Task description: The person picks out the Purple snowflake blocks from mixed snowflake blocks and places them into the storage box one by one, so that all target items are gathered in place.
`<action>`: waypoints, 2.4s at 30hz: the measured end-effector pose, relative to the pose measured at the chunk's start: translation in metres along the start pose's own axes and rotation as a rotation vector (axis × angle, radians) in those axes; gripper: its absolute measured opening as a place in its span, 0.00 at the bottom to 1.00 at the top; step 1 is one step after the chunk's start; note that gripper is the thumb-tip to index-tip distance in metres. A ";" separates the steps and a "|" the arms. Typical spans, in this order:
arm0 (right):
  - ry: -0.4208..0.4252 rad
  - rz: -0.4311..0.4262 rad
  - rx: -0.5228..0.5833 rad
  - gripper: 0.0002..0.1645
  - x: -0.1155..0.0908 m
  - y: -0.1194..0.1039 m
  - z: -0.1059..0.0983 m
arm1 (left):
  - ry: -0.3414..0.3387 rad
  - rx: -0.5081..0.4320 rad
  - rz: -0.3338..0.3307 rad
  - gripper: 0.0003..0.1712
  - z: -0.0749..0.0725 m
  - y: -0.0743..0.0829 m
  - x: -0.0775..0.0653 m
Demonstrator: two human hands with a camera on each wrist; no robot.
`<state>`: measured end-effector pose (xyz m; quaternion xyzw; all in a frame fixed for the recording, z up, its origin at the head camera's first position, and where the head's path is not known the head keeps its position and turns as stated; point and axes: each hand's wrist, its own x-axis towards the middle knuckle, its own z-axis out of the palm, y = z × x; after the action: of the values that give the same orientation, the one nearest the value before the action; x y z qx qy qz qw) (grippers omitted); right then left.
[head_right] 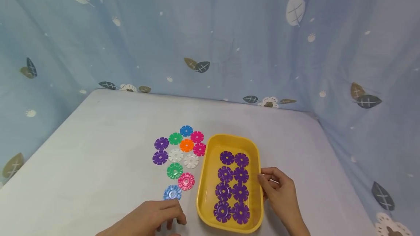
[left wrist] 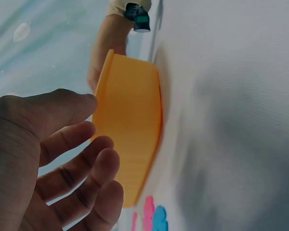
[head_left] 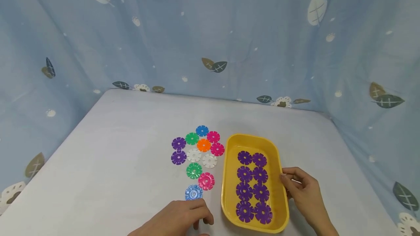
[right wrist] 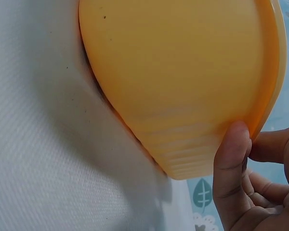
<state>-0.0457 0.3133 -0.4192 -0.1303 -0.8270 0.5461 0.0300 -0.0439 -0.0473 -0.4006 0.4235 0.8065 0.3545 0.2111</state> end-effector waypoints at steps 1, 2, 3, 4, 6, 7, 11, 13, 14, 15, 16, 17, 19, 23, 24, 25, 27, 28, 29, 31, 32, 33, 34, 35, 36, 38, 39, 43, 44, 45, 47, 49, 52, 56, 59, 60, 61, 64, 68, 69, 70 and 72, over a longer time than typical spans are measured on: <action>0.004 0.001 -0.005 0.18 0.000 0.000 0.000 | -0.002 0.000 -0.007 0.18 0.000 -0.001 -0.001; 0.008 0.002 -0.010 0.18 0.001 0.000 0.000 | -0.002 0.002 -0.011 0.18 0.000 -0.001 -0.002; 0.010 0.008 -0.011 0.19 0.001 0.000 -0.001 | -0.003 0.002 -0.019 0.18 0.000 -0.002 -0.003; 0.011 0.017 -0.012 0.19 0.001 0.000 -0.001 | -0.004 0.002 -0.030 0.18 0.000 -0.003 -0.004; 0.011 0.034 -0.015 0.20 0.001 0.000 0.000 | -0.005 0.000 -0.055 0.18 -0.001 -0.004 -0.007; 0.012 0.040 -0.014 0.20 0.000 0.000 0.000 | -0.003 0.002 -0.064 0.17 -0.001 -0.004 -0.008; 0.012 0.049 -0.003 0.21 0.000 -0.001 0.001 | 0.006 -0.012 -0.122 0.13 -0.003 -0.007 -0.013; 0.011 0.047 0.003 0.21 0.000 0.000 0.000 | 0.014 -0.023 -0.154 0.12 -0.004 -0.008 -0.015; 0.010 0.049 0.004 0.22 0.000 0.000 0.000 | 0.020 -0.025 -0.172 0.11 -0.004 -0.009 -0.017; 0.009 0.051 0.004 0.22 0.000 0.000 -0.001 | 0.028 -0.028 -0.185 0.11 -0.004 -0.010 -0.017; 0.008 0.053 0.005 0.23 0.000 0.000 -0.001 | 0.037 -0.027 -0.198 0.11 -0.005 -0.011 -0.019; 0.007 0.055 0.003 0.24 0.000 0.000 -0.001 | 0.047 -0.027 -0.214 0.10 -0.006 -0.012 -0.019; 0.005 0.065 -0.002 0.25 0.000 0.001 -0.001 | 0.069 -0.034 -0.240 0.10 -0.007 -0.014 -0.021; 0.002 0.084 0.000 0.27 0.000 0.003 -0.001 | 0.131 -0.013 -0.267 0.09 -0.013 -0.019 -0.023; 0.002 0.085 0.003 0.27 0.000 0.003 -0.001 | 0.149 -0.003 -0.273 0.10 -0.015 -0.021 -0.023; 0.004 0.084 0.008 0.27 0.000 0.003 0.000 | 0.165 0.015 -0.271 0.10 -0.017 -0.023 -0.024; 0.008 0.076 0.018 0.26 0.001 0.003 0.001 | 0.192 0.058 -0.268 0.11 -0.021 -0.027 -0.024; 0.009 0.071 0.020 0.26 0.001 0.003 0.001 | 0.199 0.075 -0.266 0.11 -0.022 -0.029 -0.024; 0.010 0.066 0.022 0.25 0.000 0.003 0.000 | 0.205 0.088 -0.265 0.11 -0.024 -0.031 -0.025; 0.009 0.060 0.027 0.25 0.000 0.003 0.000 | 0.215 0.115 -0.256 0.11 -0.025 -0.033 -0.025; 0.008 0.056 0.027 0.25 0.000 0.003 0.000 | 0.221 0.129 -0.258 0.11 -0.026 -0.034 -0.025; 0.008 0.054 0.022 0.25 0.001 0.003 0.000 | 0.231 0.145 -0.255 0.11 -0.027 -0.036 -0.025; 0.010 0.055 0.019 0.25 0.001 0.003 0.000 | 0.241 0.160 -0.252 0.11 -0.028 -0.036 -0.025; 0.012 0.055 0.015 0.24 0.001 0.003 0.000 | 0.253 0.177 -0.249 0.11 -0.029 -0.038 -0.025; 0.015 0.058 0.011 0.24 0.001 0.003 0.000 | 0.265 0.195 -0.245 0.11 -0.030 -0.039 -0.025; 0.017 0.065 0.002 0.25 0.002 0.004 0.000 | 0.285 0.223 -0.235 0.11 -0.032 -0.040 -0.024; 0.017 0.070 0.001 0.25 0.002 0.004 0.000 | 0.295 0.233 -0.232 0.12 -0.033 -0.041 -0.024; 0.009 0.089 0.001 0.25 0.003 0.004 0.000 | 0.360 0.262 -0.251 0.14 -0.037 -0.044 -0.023; 0.008 0.093 0.001 0.26 0.003 0.004 0.000 | 0.385 0.272 -0.260 0.14 -0.038 -0.045 -0.022; 0.008 0.096 0.001 0.26 0.003 0.004 -0.001 | 0.408 0.281 -0.270 0.14 -0.039 -0.047 -0.021; 0.006 0.100 0.002 0.26 0.003 0.005 -0.001 | 0.454 0.302 -0.298 0.15 -0.041 -0.051 -0.019; 0.004 0.096 0.007 0.26 0.003 0.006 -0.001 | 0.487 0.311 -0.326 0.16 -0.043 -0.056 -0.017; 0.004 0.076 0.024 0.25 0.003 0.005 0.000 | 0.521 0.332 -0.349 0.18 -0.048 -0.065 -0.016; 0.013 0.046 0.035 0.24 0.002 0.005 -0.001 | 0.533 0.351 -0.348 0.19 -0.053 -0.075 -0.013; 0.016 0.034 0.029 0.23 0.000 0.004 -0.001 | 0.532 0.361 -0.359 0.20 -0.056 -0.081 -0.009; 0.017 0.032 0.027 0.23 0.000 0.003 -0.001 | 0.533 0.365 -0.365 0.20 -0.057 -0.082 -0.008; 0.017 0.030 0.024 0.23 0.000 0.003 -0.001 | 0.534 0.369 -0.372 0.21 -0.058 -0.083 -0.007; 0.018 0.026 0.014 0.22 0.000 0.002 -0.001 | 0.538 0.378 -0.381 0.22 -0.059 -0.087 -0.004; 0.023 0.027 -0.002 0.22 0.001 0.002 0.000 | 0.545 0.386 -0.391 0.25 -0.061 -0.092 0.001; 0.024 0.026 -0.003 0.22 0.001 0.002 0.000 | 0.547 0.385 -0.391 0.26 -0.061 -0.093 0.002; 0.023 0.025 -0.004 0.22 0.002 0.003 0.000 | 0.547 0.381 -0.396 0.27 -0.061 -0.094 0.003; 0.019 0.019 -0.003 0.21 0.001 0.003 -0.001 | 0.546 0.367 -0.405 0.28 -0.062 -0.096 0.006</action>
<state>-0.0464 0.3153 -0.4219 -0.1433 -0.8263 0.5437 0.0327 -0.1376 -0.1043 -0.4317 0.1762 0.9504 0.2551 -0.0250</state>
